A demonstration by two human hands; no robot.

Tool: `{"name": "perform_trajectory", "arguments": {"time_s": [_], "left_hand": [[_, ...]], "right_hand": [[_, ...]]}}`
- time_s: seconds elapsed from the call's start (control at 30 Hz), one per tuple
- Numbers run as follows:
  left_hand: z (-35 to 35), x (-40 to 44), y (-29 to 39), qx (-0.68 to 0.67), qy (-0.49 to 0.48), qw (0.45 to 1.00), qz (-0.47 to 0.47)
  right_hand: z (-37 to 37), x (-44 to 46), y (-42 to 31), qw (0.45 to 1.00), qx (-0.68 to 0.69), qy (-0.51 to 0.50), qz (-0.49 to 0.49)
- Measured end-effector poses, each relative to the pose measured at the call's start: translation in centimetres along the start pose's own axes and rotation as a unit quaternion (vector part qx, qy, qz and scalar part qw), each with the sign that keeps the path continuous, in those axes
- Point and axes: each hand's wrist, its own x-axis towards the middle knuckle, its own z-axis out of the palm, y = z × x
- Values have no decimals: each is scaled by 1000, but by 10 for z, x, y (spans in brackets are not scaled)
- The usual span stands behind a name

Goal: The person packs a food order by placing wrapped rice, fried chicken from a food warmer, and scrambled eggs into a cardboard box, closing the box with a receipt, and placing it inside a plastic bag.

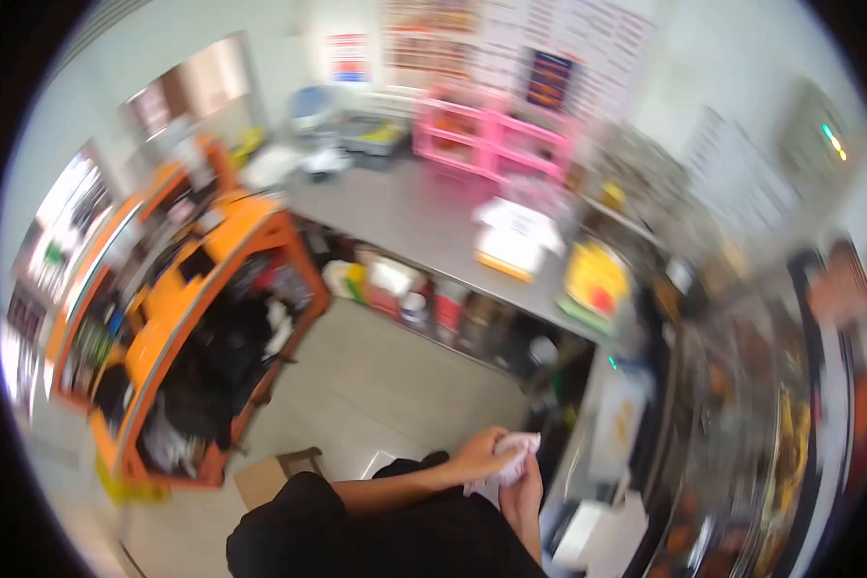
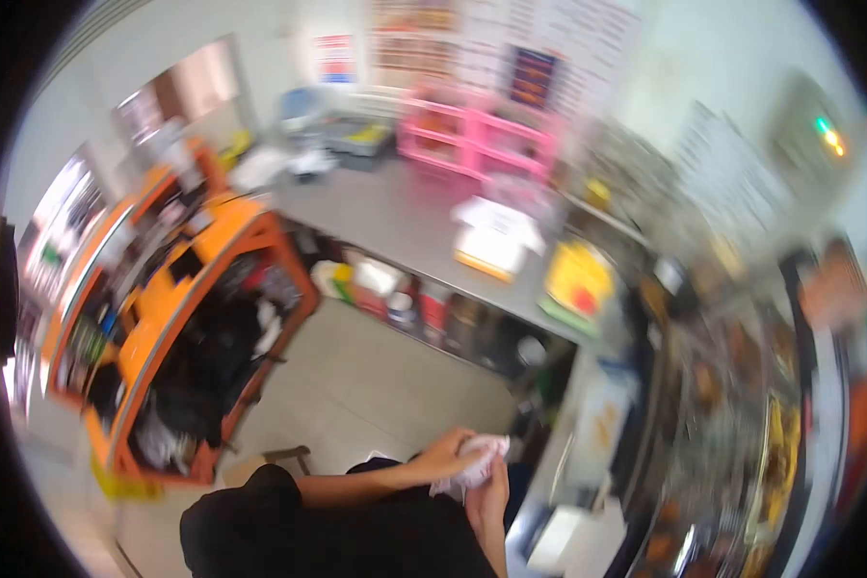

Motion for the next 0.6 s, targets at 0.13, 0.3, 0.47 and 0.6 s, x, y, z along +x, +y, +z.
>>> {"name": "perform_trajectory", "arguments": {"time_s": [0.13,0.3,0.47,0.6], "left_hand": [[-54,6,-51,47,190,980,48],[-142,-22,-42,-49,320,946,18],[-204,-39,-36,-42,413,909,26],[-240,-23,-55,-44,475,875,87]], "right_hand": [[59,54,36,992,-94,-39,74],[130,113,106,962,-256,-80,57],[193,144,149,926,-335,-168,56],[227,145,151,927,-328,-175,55]]}}
